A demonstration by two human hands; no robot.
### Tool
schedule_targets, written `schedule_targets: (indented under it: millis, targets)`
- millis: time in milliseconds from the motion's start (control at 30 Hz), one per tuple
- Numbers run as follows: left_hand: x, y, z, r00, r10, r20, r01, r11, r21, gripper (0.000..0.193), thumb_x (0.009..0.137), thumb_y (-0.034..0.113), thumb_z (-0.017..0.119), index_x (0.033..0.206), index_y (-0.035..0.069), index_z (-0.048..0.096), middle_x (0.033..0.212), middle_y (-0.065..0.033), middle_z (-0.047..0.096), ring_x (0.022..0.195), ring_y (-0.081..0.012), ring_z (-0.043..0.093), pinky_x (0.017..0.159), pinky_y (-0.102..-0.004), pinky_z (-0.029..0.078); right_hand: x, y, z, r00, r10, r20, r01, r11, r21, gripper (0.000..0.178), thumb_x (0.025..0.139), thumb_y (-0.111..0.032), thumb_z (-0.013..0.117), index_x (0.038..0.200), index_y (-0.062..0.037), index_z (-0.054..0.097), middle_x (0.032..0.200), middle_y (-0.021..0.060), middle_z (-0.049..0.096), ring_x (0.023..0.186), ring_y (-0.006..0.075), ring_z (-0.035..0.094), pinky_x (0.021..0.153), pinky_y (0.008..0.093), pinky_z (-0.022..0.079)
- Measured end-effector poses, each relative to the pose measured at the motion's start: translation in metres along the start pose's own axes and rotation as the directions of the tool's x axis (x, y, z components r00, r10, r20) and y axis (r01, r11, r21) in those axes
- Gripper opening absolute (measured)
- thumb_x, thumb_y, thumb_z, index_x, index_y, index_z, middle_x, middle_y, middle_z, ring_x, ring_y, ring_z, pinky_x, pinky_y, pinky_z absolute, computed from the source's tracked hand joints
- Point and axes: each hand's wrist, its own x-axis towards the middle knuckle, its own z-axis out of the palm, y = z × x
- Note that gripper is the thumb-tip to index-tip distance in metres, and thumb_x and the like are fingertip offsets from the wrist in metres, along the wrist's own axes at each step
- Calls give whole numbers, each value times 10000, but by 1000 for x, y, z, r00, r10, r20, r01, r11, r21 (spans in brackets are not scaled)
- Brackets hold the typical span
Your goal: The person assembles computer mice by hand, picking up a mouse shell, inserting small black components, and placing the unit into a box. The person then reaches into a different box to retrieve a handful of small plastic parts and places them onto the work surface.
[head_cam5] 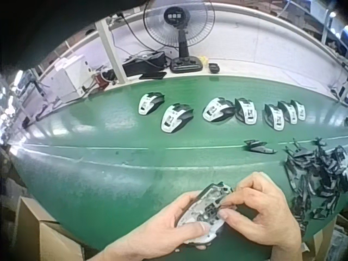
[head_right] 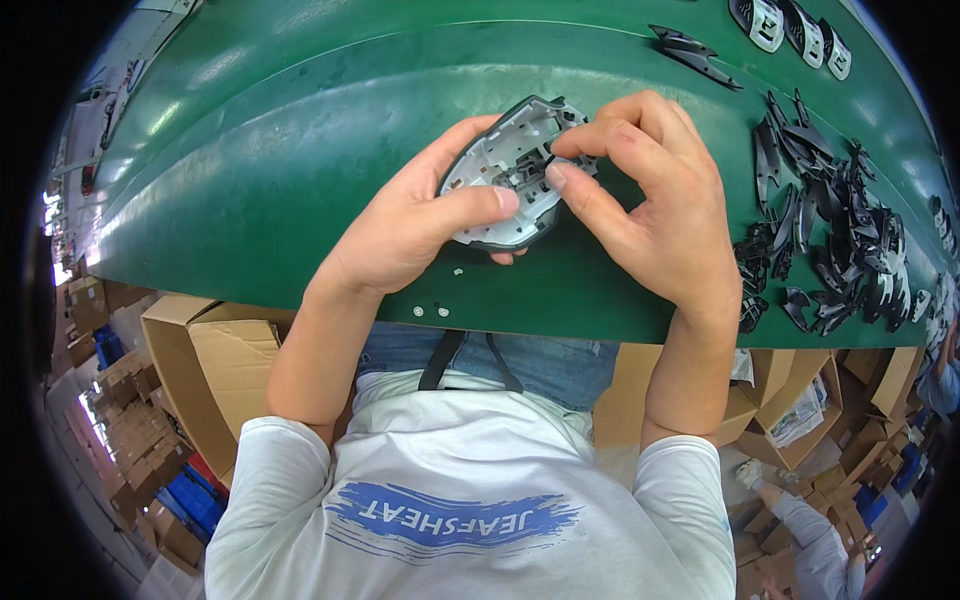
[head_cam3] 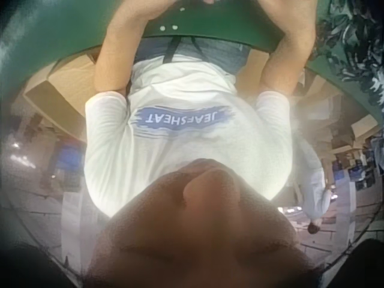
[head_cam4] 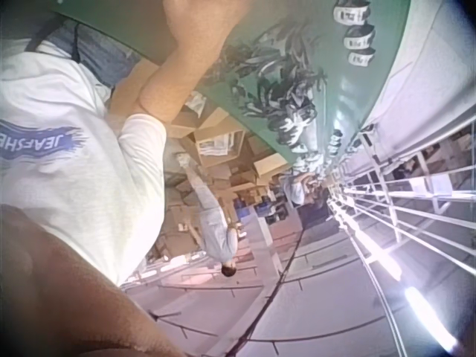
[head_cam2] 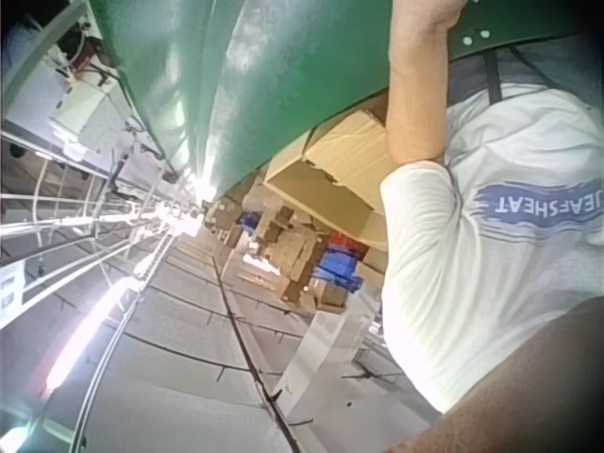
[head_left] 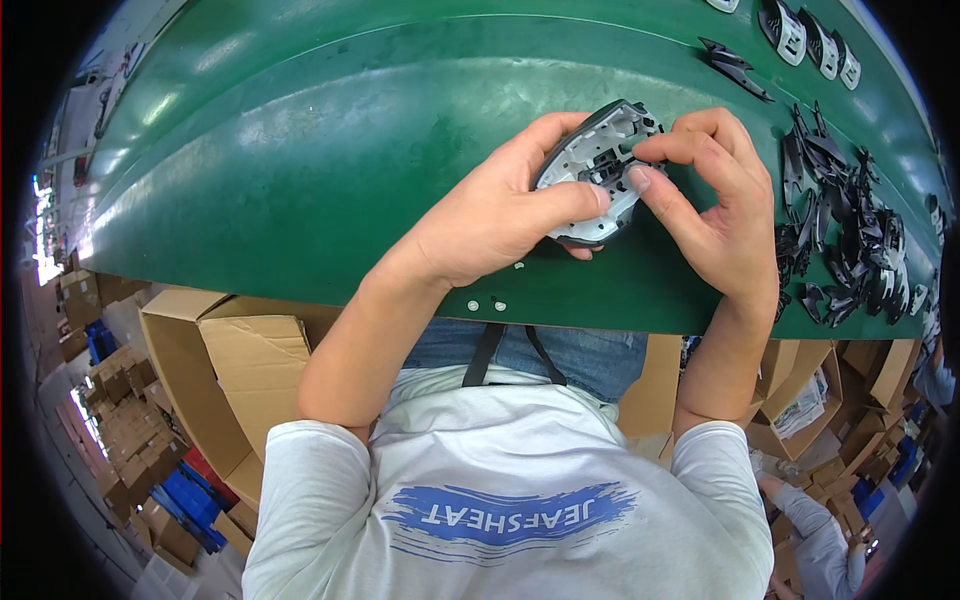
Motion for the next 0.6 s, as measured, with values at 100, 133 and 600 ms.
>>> schedule_targets:
  millis: [100,133,600]
  targets:
    - [1,-6,6,996,52,-79,-48,997,57,539,995,44,653,1512,14,506,1213,-80,692,1002,-160,707,783,-310,627,-1,-1,3,998,45,33,-44,999,-14,193,818,-94,871,990,-47,798,881,66,680,856,254,661,775,375,525]
    - [1,-7,8,996,50,-79,-46,997,57,539,995,44,653,1512,14,506,1213,-80,692,1002,-160,707,783,-310,627,-2,-1,5,996,77,39,-77,997,4,188,822,-91,868,993,-52,800,876,67,680,839,250,659,747,365,523]
    - [-1,-14,9,978,106,-178,-69,976,205,502,931,33,603,1430,-19,583,1226,-58,680,1108,-119,631,989,-289,521,-1,-2,12,973,-232,-20,218,936,-275,239,781,-79,869,994,-165,803,837,-10,655,747,207,612,641,356,510]
